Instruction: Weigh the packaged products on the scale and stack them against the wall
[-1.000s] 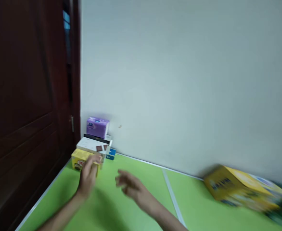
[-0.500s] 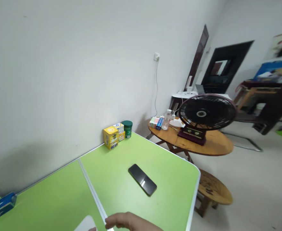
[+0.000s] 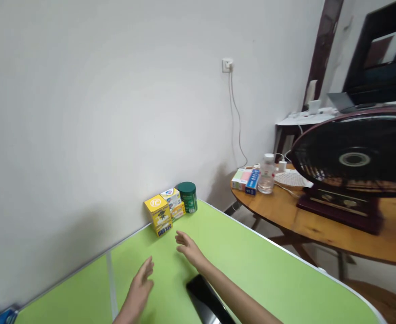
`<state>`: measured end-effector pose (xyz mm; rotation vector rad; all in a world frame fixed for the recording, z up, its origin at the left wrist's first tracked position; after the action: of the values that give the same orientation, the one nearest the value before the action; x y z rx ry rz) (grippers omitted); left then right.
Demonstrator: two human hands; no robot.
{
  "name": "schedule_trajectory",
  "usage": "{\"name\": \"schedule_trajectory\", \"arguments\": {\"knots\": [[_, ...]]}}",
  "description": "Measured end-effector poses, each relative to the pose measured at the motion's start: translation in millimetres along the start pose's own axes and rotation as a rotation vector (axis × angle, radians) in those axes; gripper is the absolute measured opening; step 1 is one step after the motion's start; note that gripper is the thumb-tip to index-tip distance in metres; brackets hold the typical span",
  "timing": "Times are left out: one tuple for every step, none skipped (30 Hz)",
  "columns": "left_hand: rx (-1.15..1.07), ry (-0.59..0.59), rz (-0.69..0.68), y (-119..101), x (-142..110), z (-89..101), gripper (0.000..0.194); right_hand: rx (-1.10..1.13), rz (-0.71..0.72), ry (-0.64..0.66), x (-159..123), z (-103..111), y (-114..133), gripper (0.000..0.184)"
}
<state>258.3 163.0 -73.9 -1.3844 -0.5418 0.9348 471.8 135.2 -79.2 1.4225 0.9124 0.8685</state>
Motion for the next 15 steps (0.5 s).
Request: {"name": "schedule_trajectory", "arguments": {"knots": [[-0.040, -0.077, 0.017, -4, 22, -1.4, 0.068, -0.012, 0.016, -0.021, 20, 2, -1, 0.060], [-0.073, -0.160, 0.026, -8, 43, -2.2, 0.069, -0.025, 0.033, -0.042, 38, 4, -2, 0.061], [-0.098, -0.228, 0.027, -10, 62, -3.2, 0.071, -0.036, 0.050, -0.061, 54, 5, -3, 0.062], [-0.117, -0.273, 0.021, -12, 79, -4.8, 0.073, -0.045, 0.065, -0.074, 68, 5, -4, 0.063], [-0.128, -0.299, 0.014, -12, 94, -6.5, 0.075, -0.053, 0.079, -0.083, 80, 5, -5, 0.064], [-0.134, -0.311, 0.010, -11, 108, -8.1, 0.079, -0.061, 0.090, -0.086, 90, 3, -7, 0.065], [-0.139, -0.317, 0.006, -9, 122, -9.5, 0.082, -0.069, 0.098, -0.084, 98, 1, -10, 0.065], [-0.145, -0.321, 0.004, -7, 134, -10.4, 0.086, -0.078, 0.104, -0.079, 103, -2, -14, 0.065], [-0.153, -0.326, -0.001, -4, 145, -10.8, 0.089, -0.088, 0.109, -0.072, 106, -5, -18, 0.065], [-0.164, -0.329, -0.011, -1, 154, -10.9, 0.092, -0.097, 0.116, -0.064, 107, -8, -23, 0.064], [-0.176, -0.329, -0.027, 2, 162, -10.6, 0.093, -0.106, 0.122, -0.054, 106, -11, -27, 0.064], [-0.187, -0.328, -0.049, 5, 168, -9.6, 0.093, -0.113, 0.129, -0.040, 104, -14, -32, 0.064], [-0.197, -0.326, -0.074, 8, 172, -7.8, 0.092, -0.120, 0.134, -0.025, 101, -16, -36, 0.064], [-0.206, -0.326, -0.100, 11, 174, -5.1, 0.090, -0.126, 0.135, -0.009, 98, -18, -39, 0.064], [-0.211, -0.326, -0.121, 13, 175, -1.5, 0.088, -0.131, 0.131, 0.006, 96, -19, -43, 0.065]]}}
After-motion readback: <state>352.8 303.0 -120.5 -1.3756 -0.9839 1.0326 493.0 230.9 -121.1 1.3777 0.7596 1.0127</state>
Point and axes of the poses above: each hand's wrist, its own x-axis towards the middle knuckle, its own z-axis out of the back of the hand, y = z × x, the point moved 5 cm from there along x, towards the middle knuckle, and after that the axes turned 4 degrees about -x, right-handed, at the moved point
